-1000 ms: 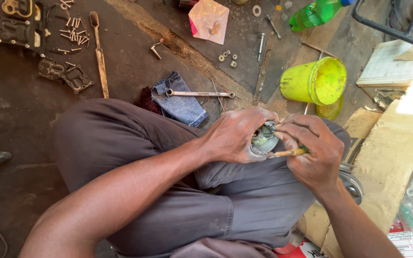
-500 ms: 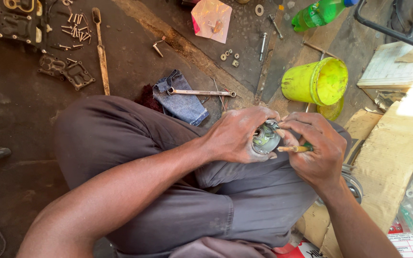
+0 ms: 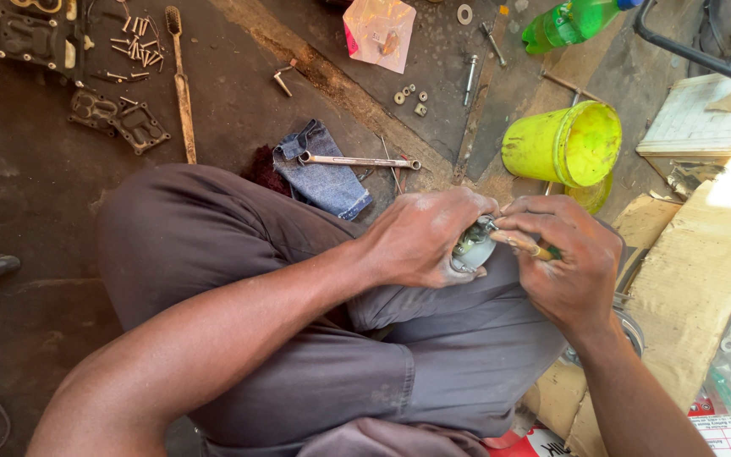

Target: The person sits on the workshop floor and works on a small electric motor, using a screwdriver on the motor housing and fitting small components into it by hand. They handle screws and small fittings one at a time and finish by using pliers on a part.

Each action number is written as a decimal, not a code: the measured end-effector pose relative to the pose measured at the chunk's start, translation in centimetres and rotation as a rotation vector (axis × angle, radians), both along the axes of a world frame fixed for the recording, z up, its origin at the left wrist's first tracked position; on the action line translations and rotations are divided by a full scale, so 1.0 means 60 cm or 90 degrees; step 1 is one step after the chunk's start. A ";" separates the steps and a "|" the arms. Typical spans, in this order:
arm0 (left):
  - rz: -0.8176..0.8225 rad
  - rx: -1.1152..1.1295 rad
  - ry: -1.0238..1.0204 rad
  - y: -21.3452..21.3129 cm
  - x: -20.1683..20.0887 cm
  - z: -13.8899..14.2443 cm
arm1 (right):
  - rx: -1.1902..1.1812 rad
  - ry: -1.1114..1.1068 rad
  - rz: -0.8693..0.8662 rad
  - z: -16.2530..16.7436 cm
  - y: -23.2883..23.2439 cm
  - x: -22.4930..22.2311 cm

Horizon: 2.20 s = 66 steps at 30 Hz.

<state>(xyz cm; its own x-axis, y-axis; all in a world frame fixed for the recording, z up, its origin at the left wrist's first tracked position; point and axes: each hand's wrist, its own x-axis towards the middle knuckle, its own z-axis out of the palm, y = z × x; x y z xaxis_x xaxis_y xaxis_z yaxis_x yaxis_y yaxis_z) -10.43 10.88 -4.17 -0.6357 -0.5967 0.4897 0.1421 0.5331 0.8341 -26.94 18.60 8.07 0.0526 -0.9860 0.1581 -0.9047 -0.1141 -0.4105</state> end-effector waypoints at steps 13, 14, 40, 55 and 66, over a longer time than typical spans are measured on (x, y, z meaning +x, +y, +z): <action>0.139 -0.190 -0.016 -0.010 0.022 0.037 | -0.082 -0.042 -0.087 -0.026 0.014 0.030; 0.148 -0.216 -0.024 -0.012 0.024 0.040 | -0.099 -0.045 -0.080 -0.025 0.015 0.031; 0.137 -0.127 -0.008 -0.014 0.030 0.054 | -0.217 -0.038 -0.034 -0.040 0.011 0.042; 0.128 0.022 0.019 -0.032 0.024 0.043 | -0.085 -0.415 -0.256 -0.062 -0.006 0.020; 0.325 -0.007 -0.270 -0.121 0.041 0.021 | -0.046 -0.902 -0.358 -0.115 -0.130 -0.039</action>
<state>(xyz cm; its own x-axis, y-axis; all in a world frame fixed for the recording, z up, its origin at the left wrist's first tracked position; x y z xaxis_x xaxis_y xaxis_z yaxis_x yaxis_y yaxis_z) -7.96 3.65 -2.92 -0.4137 -0.8702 0.2674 -0.4694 0.4556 0.7564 -29.29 10.82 1.16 -0.5462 -0.8137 -0.1987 0.2846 0.0429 -0.9577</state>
